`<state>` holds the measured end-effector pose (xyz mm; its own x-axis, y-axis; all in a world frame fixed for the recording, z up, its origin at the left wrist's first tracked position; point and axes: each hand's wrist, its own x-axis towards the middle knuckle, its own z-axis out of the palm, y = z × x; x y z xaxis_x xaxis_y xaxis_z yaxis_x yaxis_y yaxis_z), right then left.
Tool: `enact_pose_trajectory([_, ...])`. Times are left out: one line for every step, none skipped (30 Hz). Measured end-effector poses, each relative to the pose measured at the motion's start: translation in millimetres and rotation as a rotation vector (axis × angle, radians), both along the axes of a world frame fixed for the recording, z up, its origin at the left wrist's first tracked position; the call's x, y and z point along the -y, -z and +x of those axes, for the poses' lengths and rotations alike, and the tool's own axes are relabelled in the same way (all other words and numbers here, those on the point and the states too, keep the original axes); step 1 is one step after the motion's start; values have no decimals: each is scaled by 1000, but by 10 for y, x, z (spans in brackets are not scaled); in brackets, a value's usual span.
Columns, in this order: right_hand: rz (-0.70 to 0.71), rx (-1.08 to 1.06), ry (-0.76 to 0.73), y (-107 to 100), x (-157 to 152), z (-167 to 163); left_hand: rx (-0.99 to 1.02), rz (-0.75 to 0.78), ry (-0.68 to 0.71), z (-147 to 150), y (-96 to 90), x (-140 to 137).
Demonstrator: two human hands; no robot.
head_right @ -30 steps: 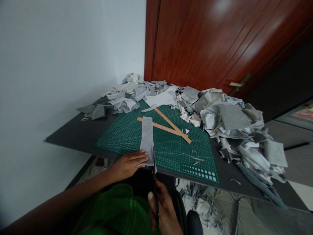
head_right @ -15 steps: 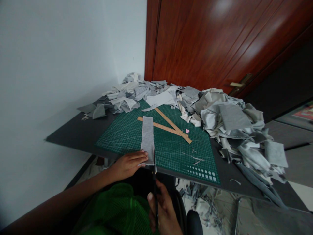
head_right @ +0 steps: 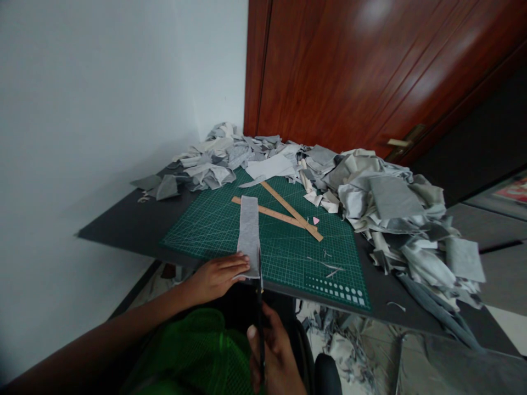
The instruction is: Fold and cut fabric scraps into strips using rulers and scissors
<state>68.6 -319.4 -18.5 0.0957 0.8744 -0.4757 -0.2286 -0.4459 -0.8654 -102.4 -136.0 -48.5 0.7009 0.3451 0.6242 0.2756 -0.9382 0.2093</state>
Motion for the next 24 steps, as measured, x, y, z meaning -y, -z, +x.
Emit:
enact_pose_trajectory([0,1,-4,-1,0,1,-3,-7,-2,0,2,0])
enact_pose_trajectory([2,0,-7,-3,-1,1,-6,-14,-5,1,4,1])
enact_pose_trajectory([6,-3,-9,-6,-4,0,-6,-18,-6,1,5,0])
enact_pose_trajectory([12,-6,-10,-11,-8,0,-6,-19,-7,2,6,0])
enact_pose_trajectory([19,-7,-13,-17,-12,-1,-3,-16,-6,3,5,0])
enact_pose_trajectory([27,-7,-18,-24,-16,-1,1,-8,-2,4,2,-1])
enact_pose_trajectory([33,-7,-25,-32,-19,0,5,0,2,4,-2,0])
enact_pose_trajectory([37,-8,-32,-40,-21,0,11,7,4,5,-7,0])
enact_pose_trajectory([39,-8,-36,-46,-22,0,15,11,6,4,-13,1])
enact_pose_trajectory([38,-7,-35,-50,-21,0,16,10,6,4,-19,2])
enact_pose_trajectory([36,-4,-28,-51,-18,0,15,8,7,4,-25,3])
enact_pose_trajectory([32,0,-17,-48,-13,0,12,5,7,3,-29,4])
enact_pose_trajectory([28,3,-6,-41,-8,0,8,2,7,3,-31,5])
enact_pose_trajectory([26,4,2,-32,-2,1,7,-2,7,3,-32,6])
enact_pose_trajectory([24,5,7,-21,3,3,5,-6,6,4,-32,6])
enact_pose_trajectory([22,4,7,-9,7,6,7,-7,5,4,-30,6])
enact_pose_trajectory([19,3,3,1,10,9,10,-8,2,5,-28,6])
enact_pose_trajectory([18,1,-6,8,12,12,15,-8,-1,7,-26,6])
enact_pose_trajectory([18,-1,-13,12,13,15,19,-4,-3,9,-25,5])
enact_pose_trajectory([20,-2,-20,13,13,17,26,1,-5,12,-25,4])
enact_pose_trajectory([23,0,-24,11,13,18,33,5,-5,14,-26,2])
enact_pose_trajectory([27,6,-27,7,12,17,41,6,-3,17,-28,1])
enact_pose_trajectory([30,13,-26,2,11,15,50,7,0,19,-31,-1])
enact_pose_trajectory([32,17,-24,-3,8,13,60,8,6,21,-34,-1])
